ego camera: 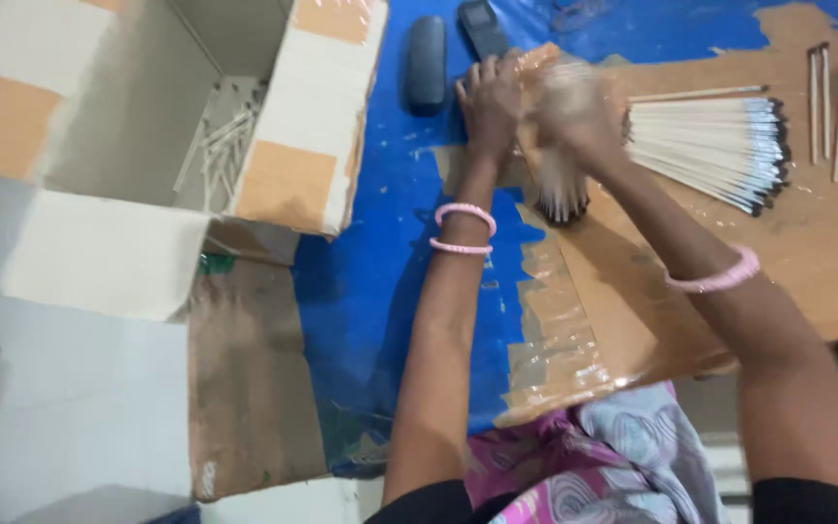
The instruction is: Taking bundles of incense sticks out of a box and leveling them by tapping on a table.
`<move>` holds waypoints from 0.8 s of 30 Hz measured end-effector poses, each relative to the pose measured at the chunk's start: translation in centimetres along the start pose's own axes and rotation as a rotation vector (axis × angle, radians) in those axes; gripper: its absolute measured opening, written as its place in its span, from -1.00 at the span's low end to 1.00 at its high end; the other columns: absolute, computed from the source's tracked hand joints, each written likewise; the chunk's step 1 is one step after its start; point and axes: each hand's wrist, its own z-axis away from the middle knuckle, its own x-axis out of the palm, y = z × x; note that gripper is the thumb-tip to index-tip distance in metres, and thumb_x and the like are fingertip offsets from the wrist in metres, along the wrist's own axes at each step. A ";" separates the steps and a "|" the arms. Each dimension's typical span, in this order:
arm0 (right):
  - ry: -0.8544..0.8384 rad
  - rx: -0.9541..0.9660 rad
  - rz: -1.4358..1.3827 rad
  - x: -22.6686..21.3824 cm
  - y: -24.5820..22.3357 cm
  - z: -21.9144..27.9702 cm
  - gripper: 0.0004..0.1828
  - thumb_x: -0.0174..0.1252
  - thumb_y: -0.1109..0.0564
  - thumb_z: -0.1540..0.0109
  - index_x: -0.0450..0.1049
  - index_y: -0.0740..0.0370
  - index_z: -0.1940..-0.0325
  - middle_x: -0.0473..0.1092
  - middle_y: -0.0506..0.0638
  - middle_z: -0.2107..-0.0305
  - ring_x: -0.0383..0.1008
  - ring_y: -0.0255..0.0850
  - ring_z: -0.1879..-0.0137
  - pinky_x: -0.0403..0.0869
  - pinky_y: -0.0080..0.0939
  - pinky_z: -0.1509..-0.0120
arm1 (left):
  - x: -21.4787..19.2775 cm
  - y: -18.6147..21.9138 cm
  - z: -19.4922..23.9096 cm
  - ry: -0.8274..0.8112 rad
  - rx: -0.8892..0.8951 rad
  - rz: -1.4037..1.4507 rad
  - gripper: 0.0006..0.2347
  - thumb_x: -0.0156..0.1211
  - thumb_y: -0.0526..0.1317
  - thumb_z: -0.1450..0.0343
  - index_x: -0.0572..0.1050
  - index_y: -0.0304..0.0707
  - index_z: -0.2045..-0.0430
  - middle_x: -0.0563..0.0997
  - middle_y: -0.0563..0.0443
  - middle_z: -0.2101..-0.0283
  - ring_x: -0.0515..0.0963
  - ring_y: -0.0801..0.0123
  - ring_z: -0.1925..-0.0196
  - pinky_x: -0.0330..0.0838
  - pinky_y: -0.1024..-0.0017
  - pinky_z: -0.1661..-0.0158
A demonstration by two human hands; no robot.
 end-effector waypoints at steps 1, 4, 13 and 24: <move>-0.163 -0.137 0.353 1.8 0.9 -1.6 -0.75 0.31 0.14 -0.26 0.41 0.19 0.06 0.40 -0.04 0.31 0.44 -0.23 0.24 0.46 -0.18 0.16 | 0.8 -0.5 -0.8 0.000 0.016 0.022 -0.57 0.27 -0.04 -0.36 0.44 0.17 -0.16 0.54 0.12 -0.06 0.46 0.20 -0.17 0.27 -0.02 -0.16; -0.525 -0.556 0.965 9.9 3.0 -2.7 -0.67 0.27 0.14 -0.19 0.52 0.10 -0.05 0.50 0.04 0.27 0.53 -0.07 0.12 0.48 -0.01 0.03 | 2.6 -0.3 -2.7 -0.012 0.054 0.074 -0.54 0.26 -0.01 -0.30 0.45 0.16 -0.13 0.55 0.09 -0.04 0.46 0.17 -0.15 0.26 -0.03 -0.11; -1.089 -0.555 0.584 19.1 1.7 -0.6 -0.54 0.42 -0.06 -0.06 0.54 0.19 0.05 0.52 0.13 0.16 0.53 0.10 0.00 0.48 0.06 -0.08 | -1.6 0.3 -2.8 0.035 0.004 0.190 -0.59 0.10 0.10 -0.46 0.48 -0.08 -0.11 0.53 -0.06 -0.15 0.49 0.02 -0.20 0.30 -0.05 -0.12; -0.343 -0.349 1.198 -13.6 -3.8 2.3 0.02 0.42 -0.33 0.05 0.31 0.21 -0.35 0.28 0.22 -0.27 0.18 0.19 -0.41 0.15 0.18 -0.44 | -0.5 -1.2 -3.7 -0.109 -0.124 0.199 -0.65 -0.02 0.15 -0.52 0.62 0.00 0.15 0.65 -0.02 0.04 0.53 0.00 -0.10 0.32 -0.02 -0.11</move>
